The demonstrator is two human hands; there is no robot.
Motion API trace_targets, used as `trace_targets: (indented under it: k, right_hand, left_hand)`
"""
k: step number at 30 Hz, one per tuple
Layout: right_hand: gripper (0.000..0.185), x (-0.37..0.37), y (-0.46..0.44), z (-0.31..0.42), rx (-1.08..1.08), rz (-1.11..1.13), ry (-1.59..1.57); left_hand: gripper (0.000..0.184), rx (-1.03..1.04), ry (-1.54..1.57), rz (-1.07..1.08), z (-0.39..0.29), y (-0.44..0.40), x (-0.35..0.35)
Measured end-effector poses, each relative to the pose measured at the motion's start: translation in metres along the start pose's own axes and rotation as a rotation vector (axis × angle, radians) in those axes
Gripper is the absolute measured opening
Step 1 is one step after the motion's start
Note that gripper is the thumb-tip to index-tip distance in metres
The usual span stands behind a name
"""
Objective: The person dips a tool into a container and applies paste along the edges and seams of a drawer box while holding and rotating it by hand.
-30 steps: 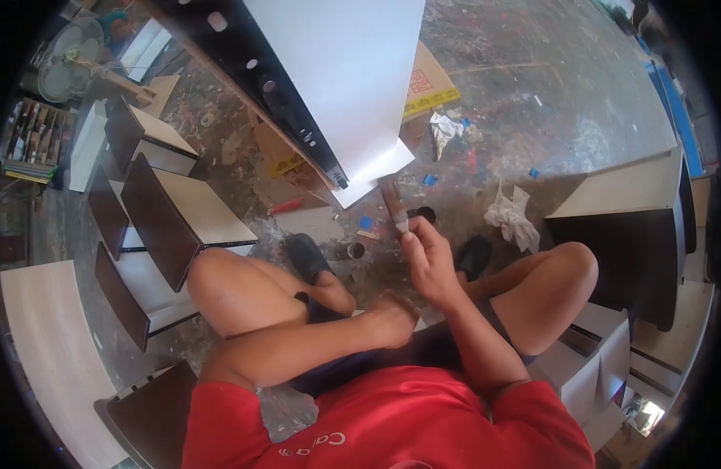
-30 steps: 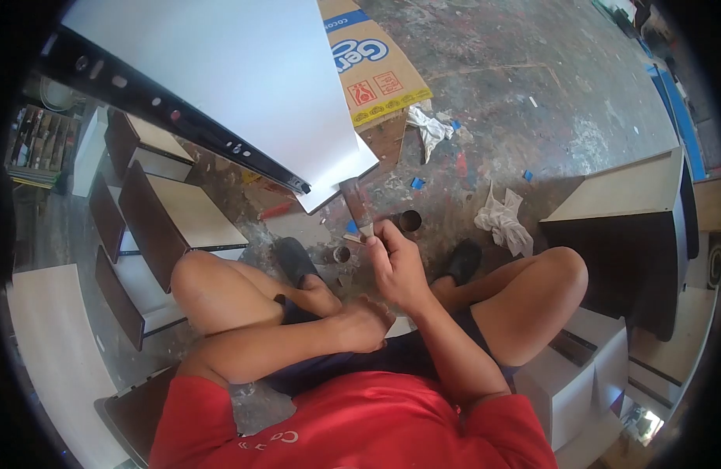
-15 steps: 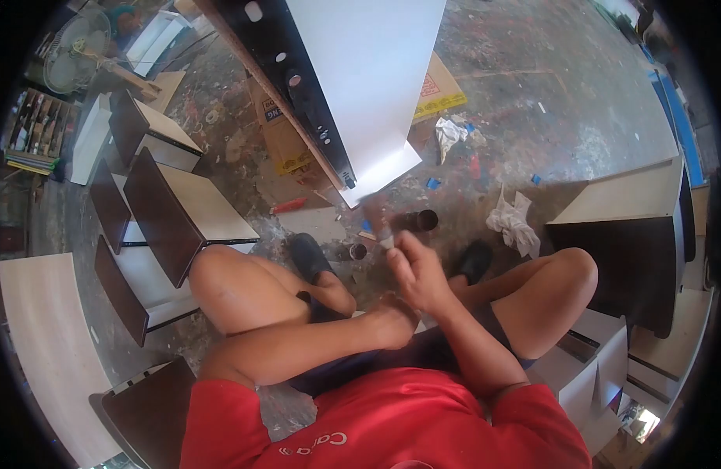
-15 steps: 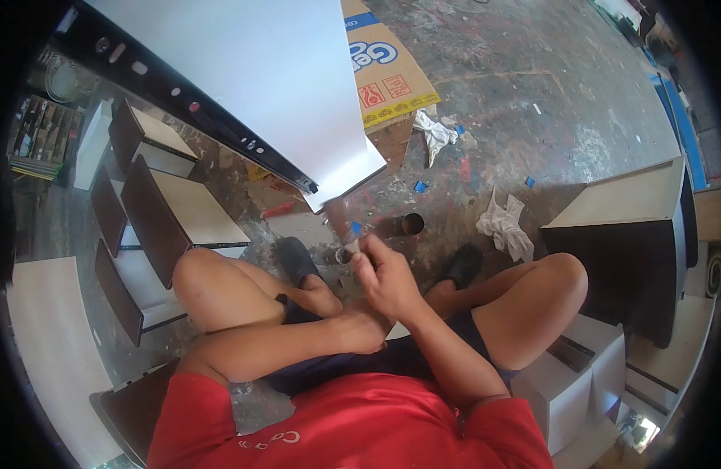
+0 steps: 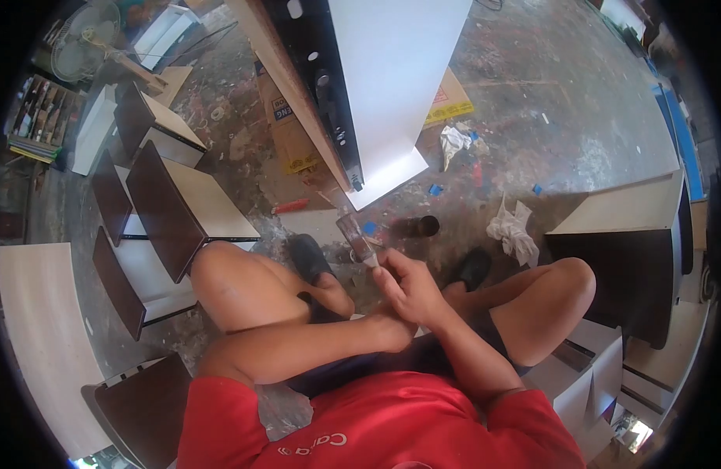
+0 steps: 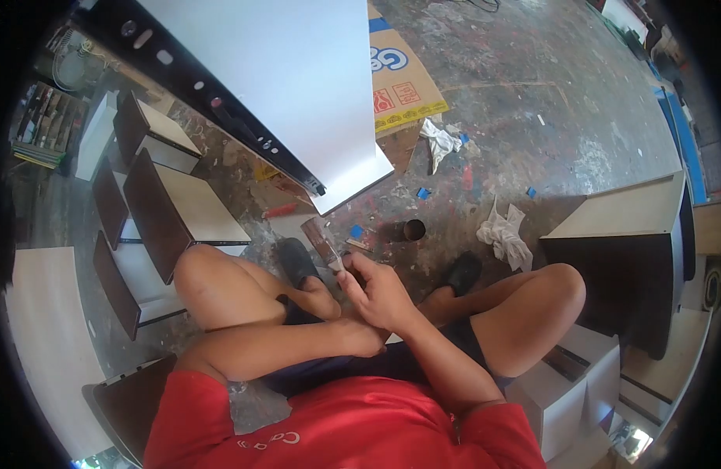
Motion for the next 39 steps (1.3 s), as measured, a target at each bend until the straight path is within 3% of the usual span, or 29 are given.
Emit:
trace_targets:
  k: [3, 5, 8, 12, 15, 18, 23, 27, 30, 31, 33, 36, 39]
  right_hand:
    - [0.016, -0.003, 0.0, -0.003, 0.036, -0.01, -0.042]
    - [0.014, -0.012, -0.001, -0.01, 0.171, -0.024, -0.088]
    - [0.015, -0.005, -0.003, -0.011, 0.131, 0.003, -0.107]
    - [0.014, 0.0, -0.002, 0.008, -0.104, 0.003, 0.157]
    - [0.014, -0.014, -0.007, 0.009, -0.171, -0.101, 0.293]
    - [0.016, -0.035, -0.011, -0.002, -0.048, -0.234, 0.334]
    - [0.016, -0.066, -0.015, -0.029, 0.033, -0.443, 0.109]
    - [0.017, -0.047, -0.011, -0.02, 0.161, -0.328, 0.041]
    - [0.018, -0.018, -0.005, -0.01, 0.024, -0.118, 0.176]
    - [0.017, -0.011, -0.004, -0.002, -0.012, -0.059, 0.206]
    - [0.017, -0.012, -0.004, 0.0, -0.056, -0.068, 0.239]
    - [0.017, -0.02, -0.005, -0.012, -0.004, -0.163, 0.14]
    - [0.02, -0.029, -0.009, -0.012, 0.137, -0.235, 0.074]
  left_hand:
    - [0.023, -0.071, -0.087, 0.235, -0.009, -0.001, -0.014]
    - [0.022, -0.042, -0.128, 0.181, -0.019, 0.006, -0.029]
    - [0.021, -0.065, -0.078, 0.119, -0.012, 0.003, -0.02]
    - [0.02, 0.008, -0.045, 0.033, -0.006, 0.003, -0.008]
    - [0.021, -0.054, -0.108, 0.204, -0.01, -0.005, -0.01]
    - [0.037, 0.03, -0.212, 0.137, -0.008, -0.003, -0.008]
    - [0.036, 0.083, -0.223, 0.075, -0.005, 0.0, -0.002]
    - [0.037, 0.063, -0.235, 0.09, -0.004, -0.004, -0.001]
    - [0.037, -0.022, -0.171, 0.191, -0.008, -0.005, -0.009]
    - [0.031, -0.008, -0.142, 0.138, -0.006, -0.005, -0.007]
    - [0.022, 0.019, -0.082, 0.03, 0.0, -0.004, 0.002]
    - [0.038, -0.018, -0.167, 0.195, -0.011, -0.003, -0.016]
    - [0.038, 0.004, -0.196, 0.199, -0.006, -0.006, -0.006]
Point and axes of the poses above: each hand's wrist, its own y-axis away from the middle knuckle, its own x-axis out of the palm, z = x × y, the point moved 5 cm from there along -y, towards the middle knuckle, and after that the axes turned 2 degrees about y, right-handed, at the moved point
